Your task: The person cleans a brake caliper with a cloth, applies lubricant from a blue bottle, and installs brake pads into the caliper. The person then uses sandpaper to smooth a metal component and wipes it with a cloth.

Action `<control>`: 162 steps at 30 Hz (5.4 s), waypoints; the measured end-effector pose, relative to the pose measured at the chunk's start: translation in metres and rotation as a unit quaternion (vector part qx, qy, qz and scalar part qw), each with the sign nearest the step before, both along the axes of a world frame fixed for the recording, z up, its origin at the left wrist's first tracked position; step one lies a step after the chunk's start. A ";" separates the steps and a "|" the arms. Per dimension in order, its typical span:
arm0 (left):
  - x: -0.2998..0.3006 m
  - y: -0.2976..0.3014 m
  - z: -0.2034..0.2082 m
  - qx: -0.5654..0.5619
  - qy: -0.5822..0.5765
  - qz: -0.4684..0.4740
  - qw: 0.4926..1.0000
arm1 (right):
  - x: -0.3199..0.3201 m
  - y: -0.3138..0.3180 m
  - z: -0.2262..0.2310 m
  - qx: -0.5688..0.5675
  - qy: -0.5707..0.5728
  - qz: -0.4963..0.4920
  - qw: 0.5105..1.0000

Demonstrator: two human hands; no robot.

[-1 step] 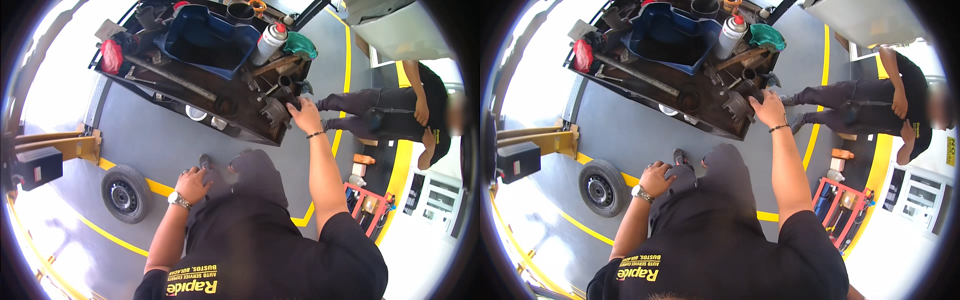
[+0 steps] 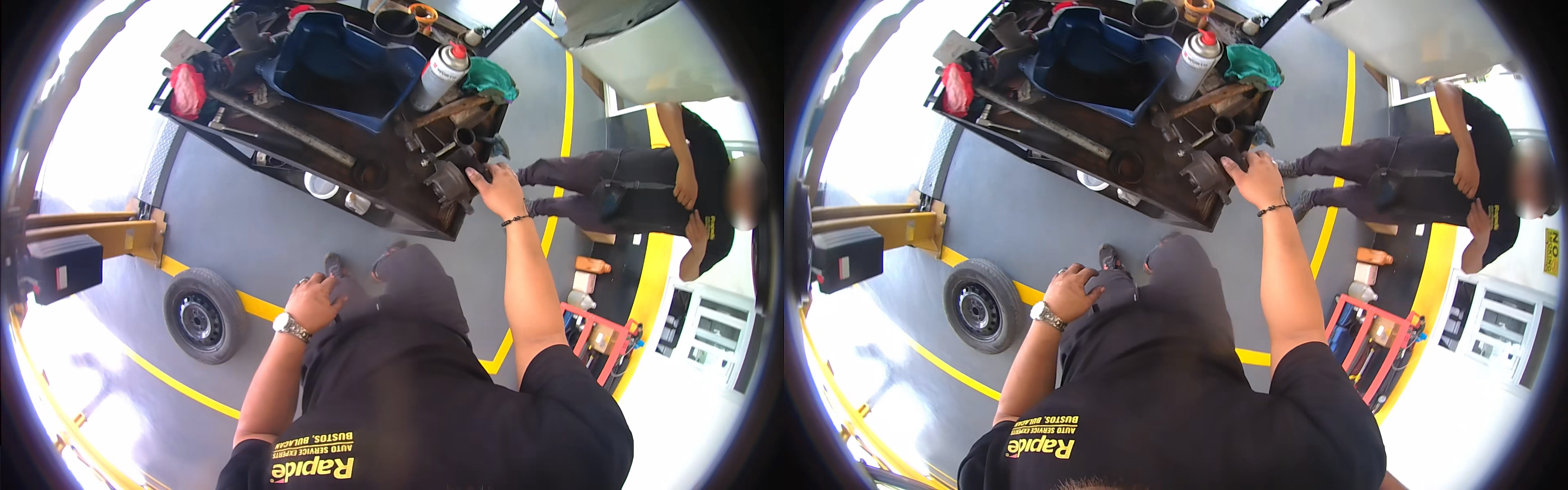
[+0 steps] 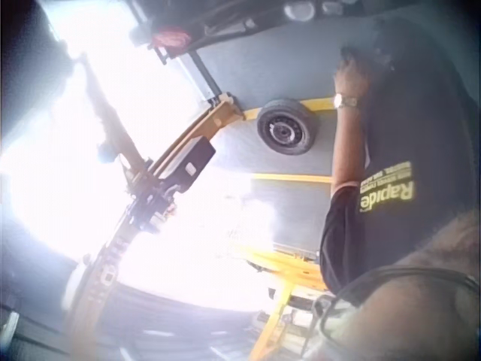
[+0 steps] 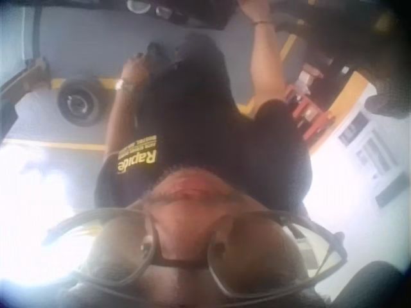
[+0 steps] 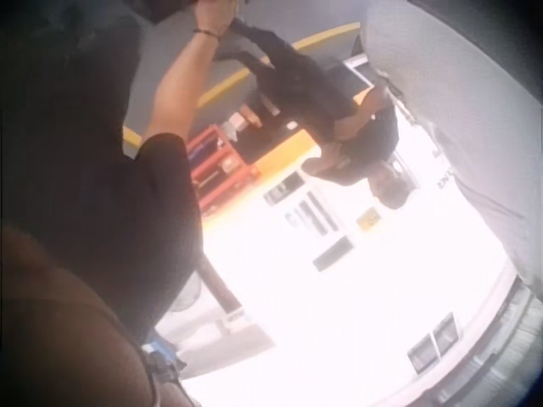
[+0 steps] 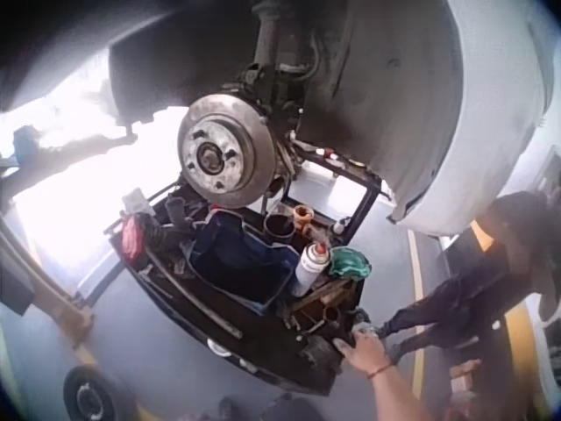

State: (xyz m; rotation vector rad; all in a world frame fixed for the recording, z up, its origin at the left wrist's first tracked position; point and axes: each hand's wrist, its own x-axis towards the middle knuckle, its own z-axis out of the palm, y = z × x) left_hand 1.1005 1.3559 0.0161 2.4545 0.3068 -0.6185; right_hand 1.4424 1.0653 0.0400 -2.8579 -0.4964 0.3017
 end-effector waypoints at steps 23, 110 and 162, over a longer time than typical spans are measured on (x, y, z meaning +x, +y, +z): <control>0.119 -0.047 0.283 -0.520 -0.599 -0.091 0.602 | 0.089 0.075 -0.001 0.023 -0.155 0.072 0.985; 0.223 0.275 0.186 -0.024 -0.500 -0.157 0.851 | -0.057 0.319 0.155 0.217 -0.100 0.280 0.930; 0.291 0.157 0.232 -0.474 -0.365 -0.223 0.770 | -0.070 0.233 0.203 0.590 0.018 0.035 0.806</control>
